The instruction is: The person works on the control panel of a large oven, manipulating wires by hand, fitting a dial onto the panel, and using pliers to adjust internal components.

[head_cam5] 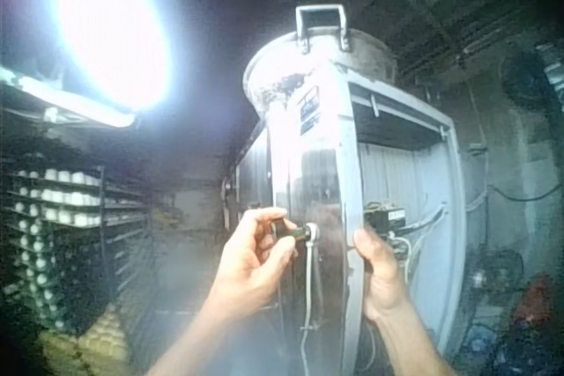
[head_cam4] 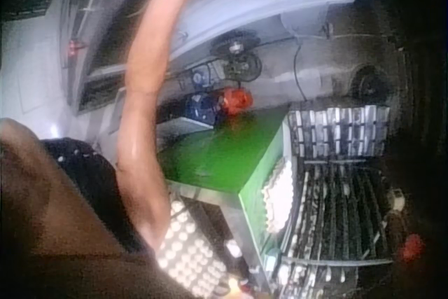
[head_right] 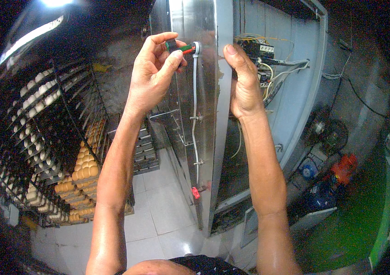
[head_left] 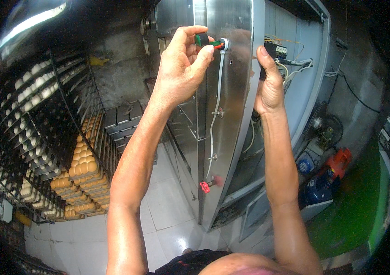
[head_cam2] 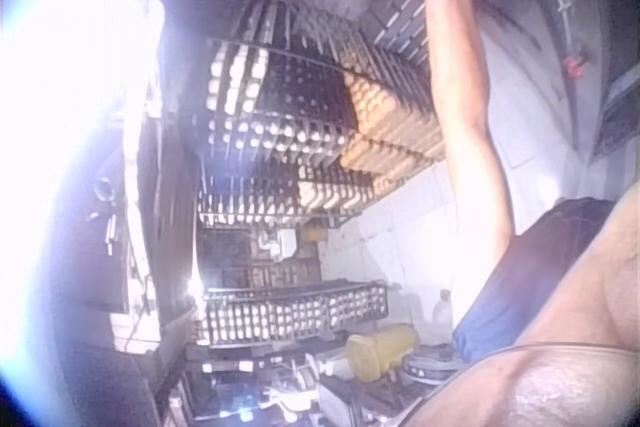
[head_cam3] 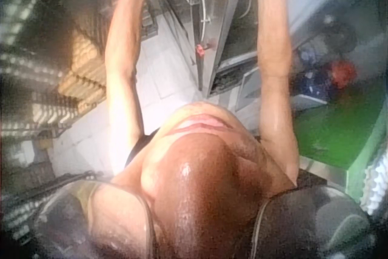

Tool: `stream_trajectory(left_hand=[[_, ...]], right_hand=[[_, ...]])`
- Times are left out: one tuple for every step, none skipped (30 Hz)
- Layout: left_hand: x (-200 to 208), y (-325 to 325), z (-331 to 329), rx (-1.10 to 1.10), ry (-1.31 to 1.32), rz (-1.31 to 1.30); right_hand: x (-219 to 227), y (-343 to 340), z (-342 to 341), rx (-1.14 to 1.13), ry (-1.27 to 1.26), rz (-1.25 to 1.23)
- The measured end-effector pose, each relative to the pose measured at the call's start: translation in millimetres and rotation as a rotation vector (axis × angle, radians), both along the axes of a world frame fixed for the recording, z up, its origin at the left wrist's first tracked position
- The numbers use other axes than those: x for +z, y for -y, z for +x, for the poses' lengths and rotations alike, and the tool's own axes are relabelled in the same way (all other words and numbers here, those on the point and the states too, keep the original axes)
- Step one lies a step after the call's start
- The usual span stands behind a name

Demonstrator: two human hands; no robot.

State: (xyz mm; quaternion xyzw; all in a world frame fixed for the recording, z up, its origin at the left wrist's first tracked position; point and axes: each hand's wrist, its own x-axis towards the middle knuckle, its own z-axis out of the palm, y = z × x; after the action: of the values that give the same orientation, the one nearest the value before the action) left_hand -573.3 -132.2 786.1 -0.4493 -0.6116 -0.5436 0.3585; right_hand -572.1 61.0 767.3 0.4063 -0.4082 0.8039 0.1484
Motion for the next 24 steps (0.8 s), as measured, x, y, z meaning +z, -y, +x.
stream_trajectory(left_hand=[[0, -2, 2, 0.029, -0.005, -0.004], [1, -3, 2, 0.059, -0.011, -0.007], [1, -3, 3, 0.094, -0.03, -0.025], [2, -3, 3, 0.129, -0.05, -0.042], [3, -3, 2, 0.164, -0.07, -0.06], [3, -1, 2, 0.177, -0.079, -0.071], [3, 0, 1, 0.189, -0.089, -0.083], [4, 0, 0, 0.202, -0.098, -0.094], [4, 1, -1, 0.196, -0.131, -0.094], [3, 1, -3, 0.19, -0.165, -0.094], [3, 1, -5, 0.184, -0.198, -0.093], [2, 1, -4, 0.159, -0.175, -0.092], [1, 1, -3, 0.133, -0.152, -0.09], [1, 1, -3, 0.108, -0.13, -0.088], [0, 0, -5, 0.092, -0.136, -0.078], [-1, -2, -7, 0.075, -0.142, -0.068], [-1, -4, -9, 0.059, -0.148, -0.059], [-1, -5, -6, 0.157, -0.158, -0.08], [0, -7, -2, 0.255, -0.169, -0.1], [0, -8, 1, 0.354, -0.179, -0.121], [0, -9, -1, 0.301, -0.163, -0.084], [-2, -10, -5, 0.248, -0.147, -0.047], [-3, -11, -7, 0.196, -0.131, -0.009], [-3, -15, -5, 0.164, -0.088, 0.025]], right_hand=[[0, 0, 1, 0.0, -0.012, 0.004], [-1, 1, 2, 0.0, -0.023, 0.009], [-1, 0, 1, -0.012, -0.035, 0.015], [-2, -2, -3, -0.025, -0.047, 0.021], [-2, -3, -5, -0.039, -0.059, 0.027], [-2, -2, -4, -0.057, -0.063, 0.022], [-1, 0, -2, -0.075, -0.067, 0.018], [-1, 1, -2, -0.094, -0.07, 0.014], [-1, 2, -2, -0.096, -0.078, 0.017], [-1, 2, -2, -0.098, -0.085, 0.02], [-1, 2, -3, -0.099, -0.093, 0.024], [-1, 0, -4, -0.089, -0.092, 0.032], [-2, -3, -6, -0.078, -0.091, 0.039], [-2, -5, -7, -0.068, -0.09, 0.047], [-2, -5, -7, -0.065, -0.088, 0.045], [-1, -4, -5, -0.062, -0.085, 0.043], [0, -4, -3, -0.059, -0.082, 0.041], [0, -3, -2, -0.061, -0.085, 0.045], [0, -2, -1, -0.063, -0.089, 0.049], [0, -1, 0, -0.065, -0.092, 0.053], [0, 1, 2, -0.059, -0.096, 0.053], [1, 2, 3, -0.052, -0.101, 0.053], [1, 3, 4, -0.044, -0.106, 0.053], [0, 1, 1, -0.055, -0.105, 0.051]])
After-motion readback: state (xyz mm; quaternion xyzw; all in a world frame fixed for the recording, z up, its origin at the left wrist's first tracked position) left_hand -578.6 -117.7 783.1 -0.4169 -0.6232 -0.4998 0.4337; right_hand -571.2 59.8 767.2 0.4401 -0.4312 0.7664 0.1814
